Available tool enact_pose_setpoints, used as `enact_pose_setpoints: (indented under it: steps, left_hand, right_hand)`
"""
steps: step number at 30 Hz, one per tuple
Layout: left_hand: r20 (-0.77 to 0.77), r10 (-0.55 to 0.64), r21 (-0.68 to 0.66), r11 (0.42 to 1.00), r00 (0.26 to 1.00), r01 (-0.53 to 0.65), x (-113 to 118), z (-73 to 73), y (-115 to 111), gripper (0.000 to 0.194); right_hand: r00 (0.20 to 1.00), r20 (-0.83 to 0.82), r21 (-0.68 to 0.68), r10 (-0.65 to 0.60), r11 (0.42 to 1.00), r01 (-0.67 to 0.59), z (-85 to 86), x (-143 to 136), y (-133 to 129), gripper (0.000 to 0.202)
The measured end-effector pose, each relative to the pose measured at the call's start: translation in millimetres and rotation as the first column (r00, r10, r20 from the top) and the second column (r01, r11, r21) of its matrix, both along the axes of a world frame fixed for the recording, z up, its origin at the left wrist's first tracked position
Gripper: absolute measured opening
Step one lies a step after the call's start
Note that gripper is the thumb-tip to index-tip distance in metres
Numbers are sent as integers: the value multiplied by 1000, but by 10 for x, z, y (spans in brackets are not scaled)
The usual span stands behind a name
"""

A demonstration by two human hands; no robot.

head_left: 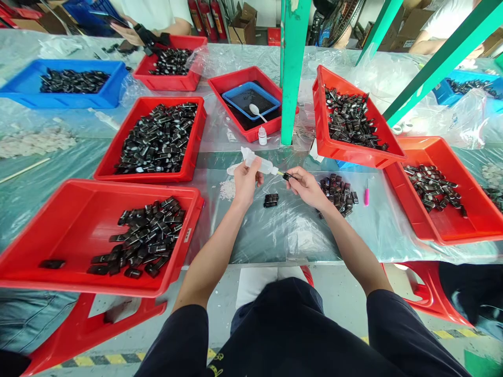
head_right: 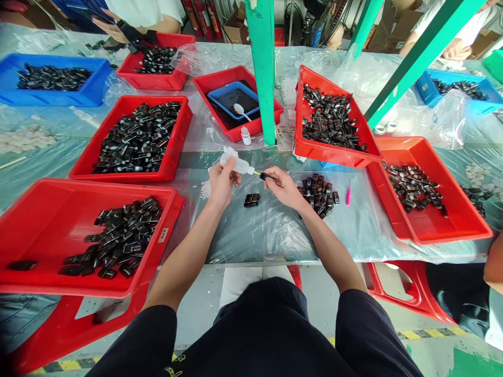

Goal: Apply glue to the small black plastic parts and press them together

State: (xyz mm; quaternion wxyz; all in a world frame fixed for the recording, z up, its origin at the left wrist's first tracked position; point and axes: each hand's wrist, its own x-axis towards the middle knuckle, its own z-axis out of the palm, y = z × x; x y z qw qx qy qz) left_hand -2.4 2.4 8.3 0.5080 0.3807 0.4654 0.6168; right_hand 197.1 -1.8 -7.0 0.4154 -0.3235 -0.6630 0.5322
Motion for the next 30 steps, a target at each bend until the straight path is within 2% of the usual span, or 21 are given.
enact_pose_setpoints:
  steps: [16, 22, 30]
  left_hand:
    - [-60, -12, 12, 1000, 998, 13, -39, -11, 13, 49]
    - [-102, 5, 57, 998, 995, 1, -59, -52, 37, 52]
    - [-143, -7, 96, 995, 990, 21, -69, -30, 30, 54]
  right_hand:
    - [1000, 7, 31, 8, 999, -8, 18, 14, -4, 48]
    - [999, 35, 40, 2, 999, -3, 47, 33, -10, 47]
    - [998, 64, 39, 6, 999, -8, 68, 57, -1, 43]
